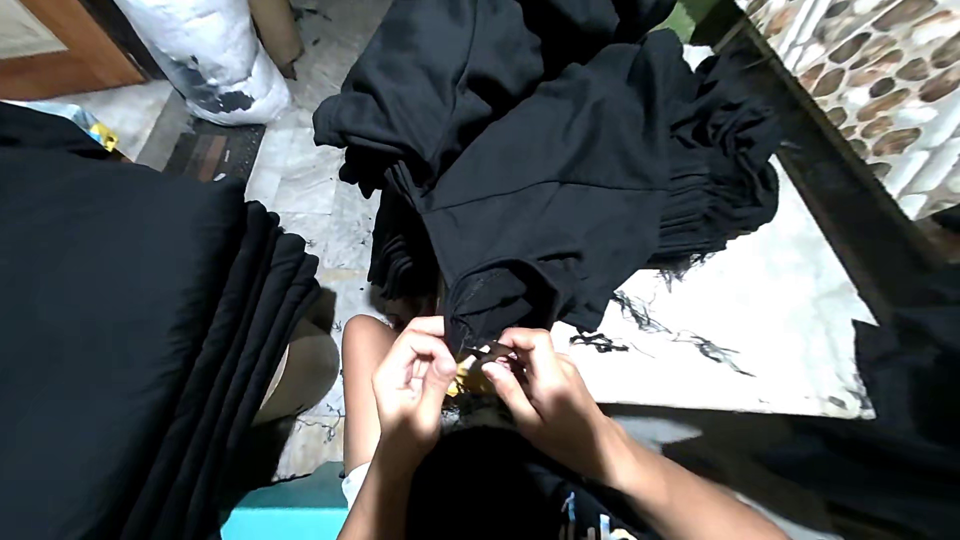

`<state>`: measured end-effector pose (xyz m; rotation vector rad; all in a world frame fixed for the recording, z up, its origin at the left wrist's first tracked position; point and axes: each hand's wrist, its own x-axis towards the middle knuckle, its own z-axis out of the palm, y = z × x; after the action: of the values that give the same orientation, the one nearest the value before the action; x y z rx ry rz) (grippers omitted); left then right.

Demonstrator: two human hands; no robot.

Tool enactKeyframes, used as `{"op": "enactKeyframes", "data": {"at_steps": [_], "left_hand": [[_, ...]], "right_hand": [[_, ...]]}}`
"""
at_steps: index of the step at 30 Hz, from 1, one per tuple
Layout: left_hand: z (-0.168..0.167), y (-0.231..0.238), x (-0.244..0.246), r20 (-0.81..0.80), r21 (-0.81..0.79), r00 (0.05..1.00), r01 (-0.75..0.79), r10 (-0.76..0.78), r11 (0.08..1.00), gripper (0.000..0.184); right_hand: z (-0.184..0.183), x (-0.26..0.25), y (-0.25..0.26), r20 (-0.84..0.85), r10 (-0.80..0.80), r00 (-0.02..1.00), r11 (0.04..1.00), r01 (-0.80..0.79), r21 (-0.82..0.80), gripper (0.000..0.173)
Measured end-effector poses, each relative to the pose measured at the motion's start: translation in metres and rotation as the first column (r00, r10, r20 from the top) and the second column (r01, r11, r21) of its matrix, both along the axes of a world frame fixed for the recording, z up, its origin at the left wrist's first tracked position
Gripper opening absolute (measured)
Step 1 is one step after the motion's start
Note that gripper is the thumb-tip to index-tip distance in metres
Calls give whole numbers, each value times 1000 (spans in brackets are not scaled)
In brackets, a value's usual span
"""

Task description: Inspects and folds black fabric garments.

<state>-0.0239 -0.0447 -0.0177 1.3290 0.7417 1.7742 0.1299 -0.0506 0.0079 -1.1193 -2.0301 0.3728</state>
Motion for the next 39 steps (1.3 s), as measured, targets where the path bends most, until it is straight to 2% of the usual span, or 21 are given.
{"op": "enactKeyframes", "data": {"at_steps": [3, 5, 7, 8, 9, 10, 12, 13, 15, 18, 20, 22, 24, 25, 29, 32, 35, 39], "left_hand": [[2, -5, -1, -140, 74, 989, -40, 50, 996, 21], [-2, -5, -4, -109, 64, 994, -13, 20, 998, 33], [-2, -5, -7, -8, -33, 1000, 10, -10, 999, 44], [-1, -4, -6, 44, -106, 999, -3, 8, 994, 40], [1, -2, -4, 57, -184, 997, -32, 43, 982, 27], [3, 1, -1, 26, -255, 997, -59, 68, 965, 17], [1, 7, 5, -128, -355, 990, -93, 51, 930, 29], [-3, 7, 5, -237, -334, 971, -122, 42, 935, 25], [-8, -1, -2, -388, -165, 915, -190, 114, 968, 20], [-10, -13, -20, -440, -27, 883, -196, 165, 980, 15], [-13, -12, -22, -351, -82, 933, -110, 74, 991, 15], [-18, -8, -18, -109, -185, 989, 79, -100, 980, 17], [-23, -6, -11, 65, -199, 972, 236, -228, 951, 19], [-25, -5, -8, 80, -174, 966, 257, -246, 951, 19], [-21, -5, -6, -134, -62, 975, 172, -179, 983, 27], [-18, -7, -8, -245, -17, 961, 130, -130, 991, 30], [-16, -8, -10, -298, -5, 947, 121, -117, 993, 31], [-15, -4, -12, -240, -26, 957, 163, -164, 986, 35]], "right_hand": [[4, -3, 5, 2, 30, 1000, 999, -30, 21, 23], [7, -7, 10, 1, -5, 1000, 998, 5, 58, 23], [11, -9, 17, -62, -32, 998, 993, 39, 115, 23], [12, -10, 22, -105, -34, 994, 987, 50, 150, 21], [14, -13, 27, -135, -25, 991, 984, 49, 173, 22], [16, -16, 34, -137, -13, 990, 984, 38, 176, 24], [20, -19, 46, -40, -25, 999, 993, 29, 115, 28], [21, -18, 49, 32, -39, 999, 997, 37, 64, 31], [19, -7, 49, 144, -61, 988, 998, 58, 25, 35], [13, 22, 32, 211, -39, 977, 998, 29, 51, 36], [9, 35, 22, 234, 15, 972, 999, -25, 43, 35], [8, 40, 17, 253, 35, 967, 997, -51, 57, 32], [9, 41, 15, 266, 58, 962, 996, -74, 51, 31], [8, 41, 14, 266, 86, 960, 995, -97, 31, 30], [1, 36, 17, 217, 187, 958, 982, -186, -22, 27], [-4, 28, 23, 252, 146, 957, 986, -163, 46, 27], [-10, 25, 30, 273, 114, 955, 975, -160, 153, 23], [-11, 27, 31, 274, 87, 958, 969, -146, 202, 23]]}}
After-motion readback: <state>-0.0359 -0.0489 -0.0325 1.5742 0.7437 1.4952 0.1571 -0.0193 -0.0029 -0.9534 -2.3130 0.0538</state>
